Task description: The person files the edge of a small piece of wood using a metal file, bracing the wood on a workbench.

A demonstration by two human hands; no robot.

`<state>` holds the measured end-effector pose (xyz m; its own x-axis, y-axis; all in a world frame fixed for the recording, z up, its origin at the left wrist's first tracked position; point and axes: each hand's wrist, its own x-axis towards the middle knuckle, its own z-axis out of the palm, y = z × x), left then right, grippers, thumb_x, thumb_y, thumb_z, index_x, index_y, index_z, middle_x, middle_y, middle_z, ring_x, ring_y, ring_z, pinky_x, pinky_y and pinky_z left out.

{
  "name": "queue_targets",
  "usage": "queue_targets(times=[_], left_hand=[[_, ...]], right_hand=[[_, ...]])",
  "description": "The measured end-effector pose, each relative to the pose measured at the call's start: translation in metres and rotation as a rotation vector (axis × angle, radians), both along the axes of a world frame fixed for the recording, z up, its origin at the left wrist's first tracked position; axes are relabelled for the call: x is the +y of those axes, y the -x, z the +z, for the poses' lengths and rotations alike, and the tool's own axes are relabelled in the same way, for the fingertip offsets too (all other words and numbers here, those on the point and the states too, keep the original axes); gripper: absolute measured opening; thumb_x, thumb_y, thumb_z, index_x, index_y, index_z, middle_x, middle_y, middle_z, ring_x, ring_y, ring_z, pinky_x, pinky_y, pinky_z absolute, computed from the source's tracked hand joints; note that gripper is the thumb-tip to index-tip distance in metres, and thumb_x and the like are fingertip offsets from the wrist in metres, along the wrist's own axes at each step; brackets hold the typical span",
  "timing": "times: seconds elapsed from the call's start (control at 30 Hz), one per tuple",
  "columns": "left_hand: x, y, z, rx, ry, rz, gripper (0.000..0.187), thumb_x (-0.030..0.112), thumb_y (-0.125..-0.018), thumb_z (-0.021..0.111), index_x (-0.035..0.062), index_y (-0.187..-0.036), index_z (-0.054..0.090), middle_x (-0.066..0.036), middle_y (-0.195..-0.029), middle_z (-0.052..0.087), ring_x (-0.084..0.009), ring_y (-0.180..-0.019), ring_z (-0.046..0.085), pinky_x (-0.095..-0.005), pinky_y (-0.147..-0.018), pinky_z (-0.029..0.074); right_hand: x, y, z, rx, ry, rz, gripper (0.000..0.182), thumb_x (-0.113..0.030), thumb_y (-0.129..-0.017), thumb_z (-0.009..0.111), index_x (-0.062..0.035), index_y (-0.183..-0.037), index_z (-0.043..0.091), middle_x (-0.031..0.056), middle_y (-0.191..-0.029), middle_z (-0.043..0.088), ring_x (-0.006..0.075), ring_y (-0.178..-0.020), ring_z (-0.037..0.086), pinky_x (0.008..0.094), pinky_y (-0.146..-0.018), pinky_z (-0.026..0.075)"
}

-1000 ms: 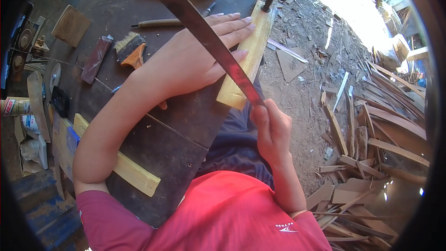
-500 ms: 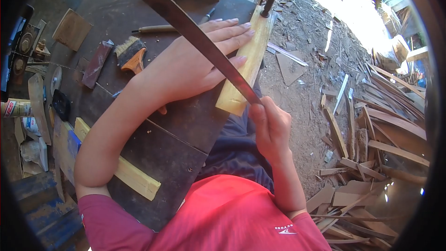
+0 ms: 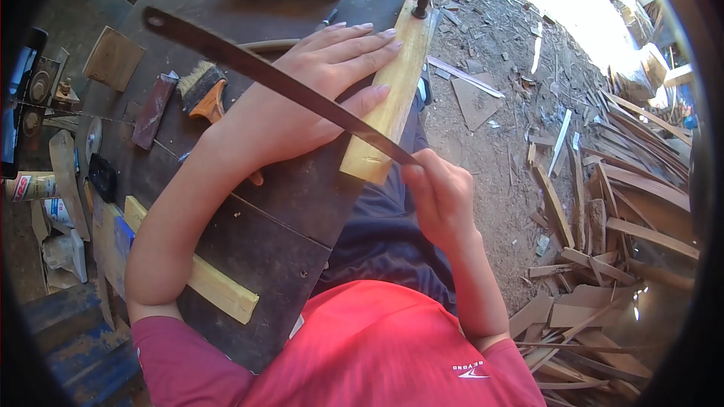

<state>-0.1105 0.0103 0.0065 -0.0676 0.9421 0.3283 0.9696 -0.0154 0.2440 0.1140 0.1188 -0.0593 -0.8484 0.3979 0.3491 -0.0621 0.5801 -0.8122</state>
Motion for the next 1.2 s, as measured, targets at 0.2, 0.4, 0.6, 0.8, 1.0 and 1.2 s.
queue_targets(times=[0.2,0.4,0.6,0.8,1.0,1.2], left_hand=[[0.000,0.001,0.003,-0.014,-0.001,-0.007,0.047,0.025,-0.103,0.060,0.0060,-0.147,0.059,-0.014,-0.150,0.058,-0.0323,-0.144,0.049,-0.0459,-0.124,0.033],[0.001,0.000,0.005,0.009,0.027,-0.001,0.048,0.026,-0.104,0.059,0.0062,-0.147,0.058,-0.014,-0.151,0.058,-0.0322,-0.144,0.048,-0.0460,-0.124,0.032],[0.000,0.000,0.004,-0.020,0.009,0.005,0.048,0.027,-0.104,0.059,0.0069,-0.148,0.058,-0.014,-0.151,0.058,-0.0324,-0.144,0.048,-0.0457,-0.124,0.032],[-0.002,0.003,-0.001,-0.039,-0.014,-0.002,0.048,0.027,-0.104,0.059,0.0070,-0.148,0.058,-0.014,-0.151,0.058,-0.0326,-0.144,0.048,-0.0457,-0.124,0.032],[0.000,0.001,0.003,-0.040,0.002,0.000,0.048,0.026,-0.104,0.059,0.0070,-0.148,0.057,-0.015,-0.150,0.058,-0.0324,-0.144,0.048,-0.0458,-0.124,0.032],[0.000,0.002,-0.001,-0.042,-0.007,-0.010,0.049,0.026,-0.104,0.059,0.0070,-0.149,0.057,-0.015,-0.151,0.057,-0.0327,-0.144,0.048,-0.0457,-0.124,0.032]], right_hand=[[0.016,-0.027,-0.038,-0.007,-0.072,0.008,0.010,-0.008,-0.098,0.064,-0.0019,-0.090,0.063,0.0138,-0.070,0.059,0.0318,-0.058,0.061,0.0408,-0.054,0.046],[0.005,0.005,0.006,-0.008,-0.105,0.042,0.011,-0.012,-0.097,0.068,-0.0048,-0.090,0.063,0.0134,-0.073,0.060,0.0338,-0.061,0.062,0.0423,-0.055,0.047],[0.021,-0.017,-0.018,-0.029,-0.084,0.044,0.011,-0.010,-0.096,0.067,-0.0031,-0.090,0.062,0.0143,-0.073,0.058,0.0349,-0.060,0.061,0.0417,-0.055,0.047],[0.028,-0.031,-0.022,-0.089,-0.088,0.042,0.012,-0.009,-0.097,0.065,-0.0021,-0.088,0.062,0.0143,-0.073,0.057,0.0350,-0.060,0.060,0.0406,-0.056,0.046],[0.022,-0.008,-0.002,-0.059,-0.051,0.065,0.014,-0.010,-0.098,0.065,-0.0021,-0.088,0.061,0.0150,-0.072,0.055,0.0363,-0.060,0.058,0.0422,-0.056,0.045],[0.030,-0.042,-0.031,-0.130,-0.004,0.013,0.017,-0.013,-0.100,0.065,-0.0007,-0.089,0.061,0.0157,-0.071,0.054,0.0363,-0.059,0.057,0.0417,-0.056,0.045]])
